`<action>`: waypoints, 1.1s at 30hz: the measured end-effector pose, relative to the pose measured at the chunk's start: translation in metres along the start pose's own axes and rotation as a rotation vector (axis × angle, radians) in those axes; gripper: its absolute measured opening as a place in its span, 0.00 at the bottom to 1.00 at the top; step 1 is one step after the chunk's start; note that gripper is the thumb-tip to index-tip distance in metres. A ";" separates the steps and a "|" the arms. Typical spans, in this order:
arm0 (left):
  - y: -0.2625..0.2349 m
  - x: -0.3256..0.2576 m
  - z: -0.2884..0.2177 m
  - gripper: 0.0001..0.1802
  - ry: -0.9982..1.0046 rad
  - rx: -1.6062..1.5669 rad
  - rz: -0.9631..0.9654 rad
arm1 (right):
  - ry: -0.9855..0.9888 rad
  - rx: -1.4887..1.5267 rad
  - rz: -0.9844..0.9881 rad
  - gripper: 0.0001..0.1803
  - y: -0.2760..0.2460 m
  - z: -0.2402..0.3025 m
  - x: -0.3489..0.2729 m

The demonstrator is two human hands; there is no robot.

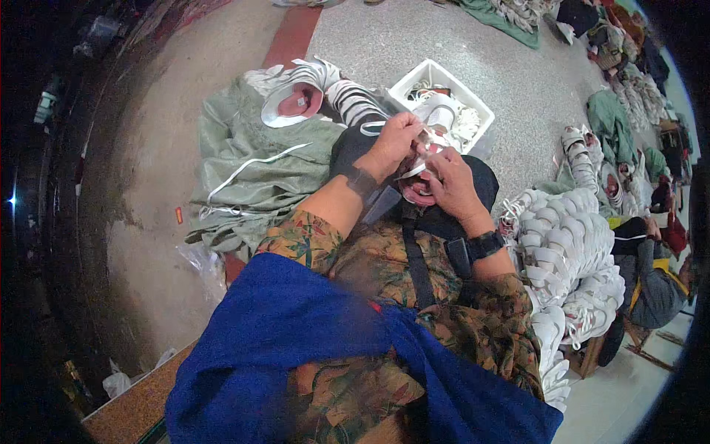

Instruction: Lacing and tying a white shoe in a factory setting.

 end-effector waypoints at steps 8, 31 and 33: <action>0.005 -0.002 -0.001 0.07 -0.098 -0.171 0.052 | -0.243 -0.245 -0.178 0.15 -0.010 0.020 0.007; -0.046 -0.004 -0.018 0.07 0.057 -0.451 0.165 | 0.236 -0.222 -0.540 0.10 -0.008 -0.091 -0.066; -0.120 -0.027 -0.064 0.07 0.192 -0.392 0.057 | 0.349 -0.411 -0.569 0.12 -0.049 -0.143 -0.128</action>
Point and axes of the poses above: each hand's wrist, its own x-axis towards the middle knuckle, its own y-axis out of the palm, z = x × y, the point moved 3 cm from there along x, towards the middle knuckle, and after that the axes turned 11 degrees about -x, right-handed, at the moved point
